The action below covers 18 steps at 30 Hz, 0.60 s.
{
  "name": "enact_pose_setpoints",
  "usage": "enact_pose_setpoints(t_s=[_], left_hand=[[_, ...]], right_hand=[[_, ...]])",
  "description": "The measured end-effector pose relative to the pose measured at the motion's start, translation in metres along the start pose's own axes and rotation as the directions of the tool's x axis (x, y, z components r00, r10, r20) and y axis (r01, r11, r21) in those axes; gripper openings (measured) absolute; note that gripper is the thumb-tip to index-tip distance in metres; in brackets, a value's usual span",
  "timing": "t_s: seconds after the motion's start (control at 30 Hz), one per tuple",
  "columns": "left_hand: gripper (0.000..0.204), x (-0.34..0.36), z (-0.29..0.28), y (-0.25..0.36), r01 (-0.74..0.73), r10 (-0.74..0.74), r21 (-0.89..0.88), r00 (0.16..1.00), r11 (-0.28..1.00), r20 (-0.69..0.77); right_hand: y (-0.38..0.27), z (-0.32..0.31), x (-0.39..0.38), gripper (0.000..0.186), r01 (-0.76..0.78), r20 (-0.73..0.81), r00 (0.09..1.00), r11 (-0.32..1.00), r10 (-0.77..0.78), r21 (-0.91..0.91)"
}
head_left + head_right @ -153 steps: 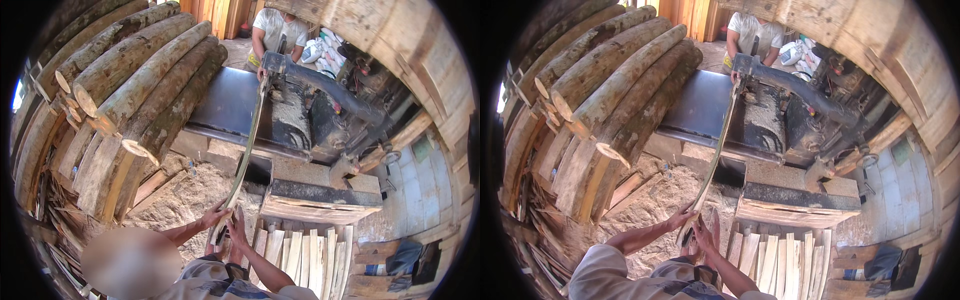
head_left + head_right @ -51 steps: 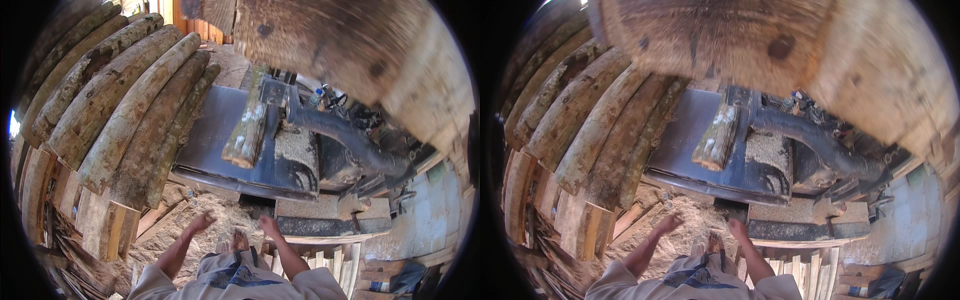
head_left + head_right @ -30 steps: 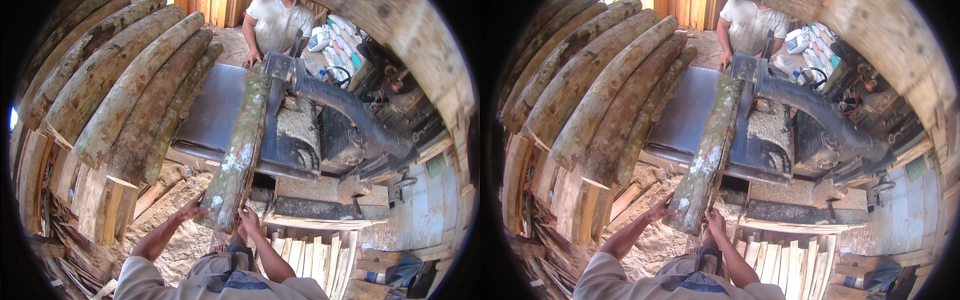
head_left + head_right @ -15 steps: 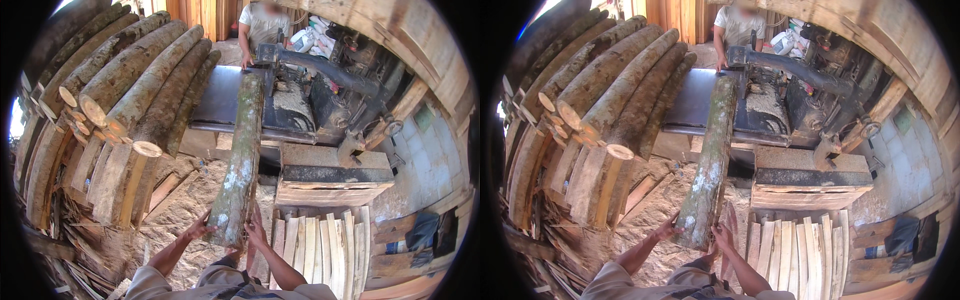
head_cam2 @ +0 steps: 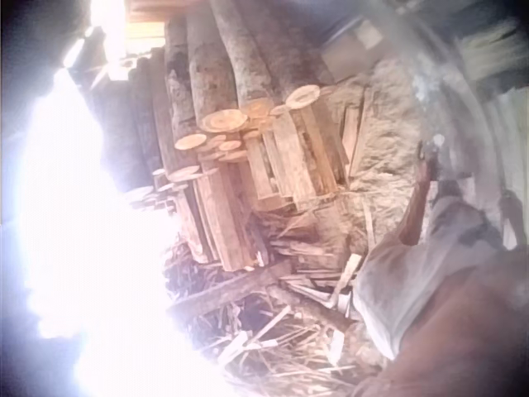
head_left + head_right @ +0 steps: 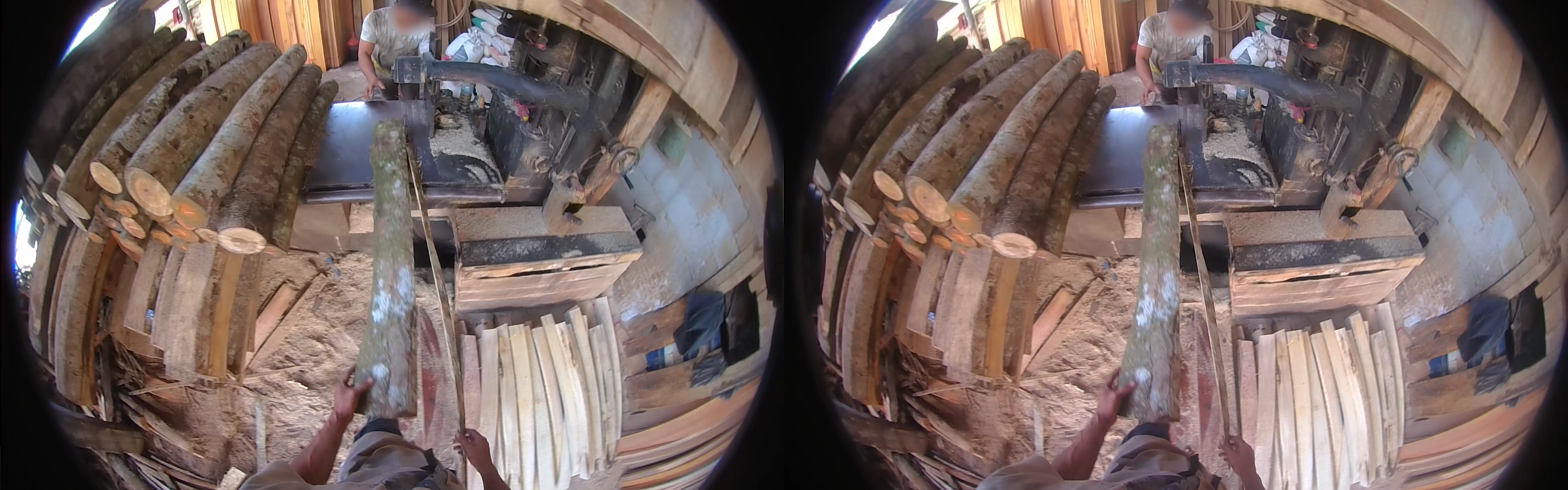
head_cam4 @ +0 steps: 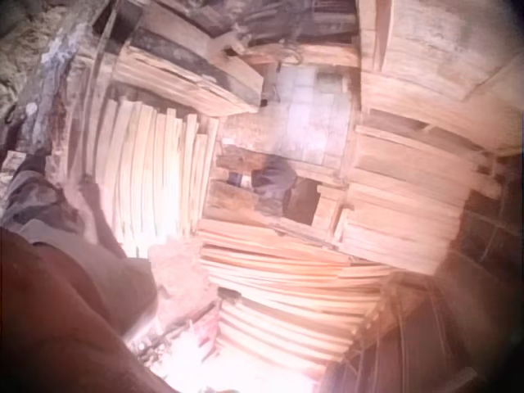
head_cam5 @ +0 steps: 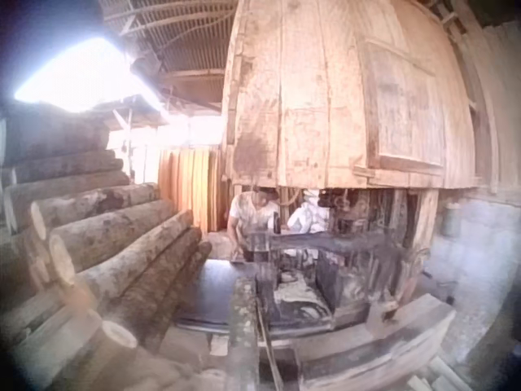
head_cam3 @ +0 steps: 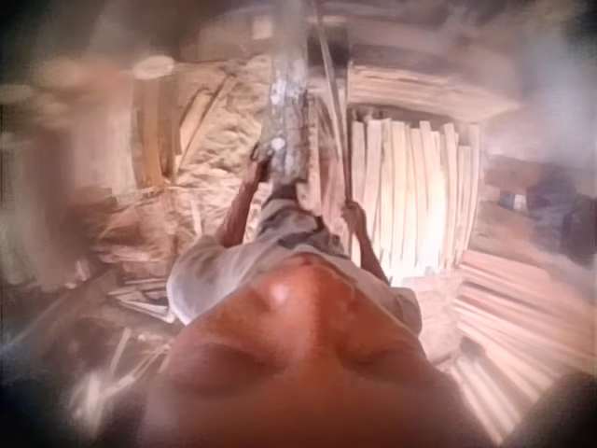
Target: The person feeds logs into a bandsaw to cut them into planks, then stacks the finished planks on the floor. The person handles logs and planks by hand, coordinating with a coworker operating the saw.
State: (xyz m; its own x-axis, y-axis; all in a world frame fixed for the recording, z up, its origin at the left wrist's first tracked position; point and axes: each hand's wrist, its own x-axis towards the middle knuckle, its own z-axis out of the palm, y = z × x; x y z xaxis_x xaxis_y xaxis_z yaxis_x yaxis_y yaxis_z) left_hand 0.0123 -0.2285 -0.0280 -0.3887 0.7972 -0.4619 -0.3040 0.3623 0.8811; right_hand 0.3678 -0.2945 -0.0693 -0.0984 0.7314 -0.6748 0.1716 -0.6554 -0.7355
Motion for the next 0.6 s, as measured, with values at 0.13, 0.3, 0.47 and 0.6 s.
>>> enact_pose_setpoints(t_s=[0.13, 0.3, 0.47, 0.6], left_hand=[[0.078, 0.130, 0.036, 0.068, -0.026, 0.030, 0.122, 0.999, 0.992, -0.034], [0.079, 0.325, 0.029, 0.137, -0.098, 0.149, -0.533, 0.987, 0.840, 0.054], [0.073, 0.301, 0.182, 0.095, 0.254, -0.110, -0.469, 0.944, 0.846, 0.312], [0.032, 0.115, 0.269, -0.060, 0.387, -0.251, -0.166, 0.814, 0.907, 0.524]], right_hand=[[0.036, -0.059, -0.008, 0.033, -0.101, -0.189, 0.978, 0.994, 0.090, -0.047], [0.047, -0.077, -0.052, 0.015, -0.139, -0.308, 0.950, 0.946, 0.043, -0.294], [0.085, -0.052, -0.165, 0.025, -0.261, -0.404, 0.908, 0.903, 0.109, -0.343], [0.231, -0.118, -0.361, 0.032, -0.714, -0.883, 0.469, 0.584, -0.012, -0.387]])
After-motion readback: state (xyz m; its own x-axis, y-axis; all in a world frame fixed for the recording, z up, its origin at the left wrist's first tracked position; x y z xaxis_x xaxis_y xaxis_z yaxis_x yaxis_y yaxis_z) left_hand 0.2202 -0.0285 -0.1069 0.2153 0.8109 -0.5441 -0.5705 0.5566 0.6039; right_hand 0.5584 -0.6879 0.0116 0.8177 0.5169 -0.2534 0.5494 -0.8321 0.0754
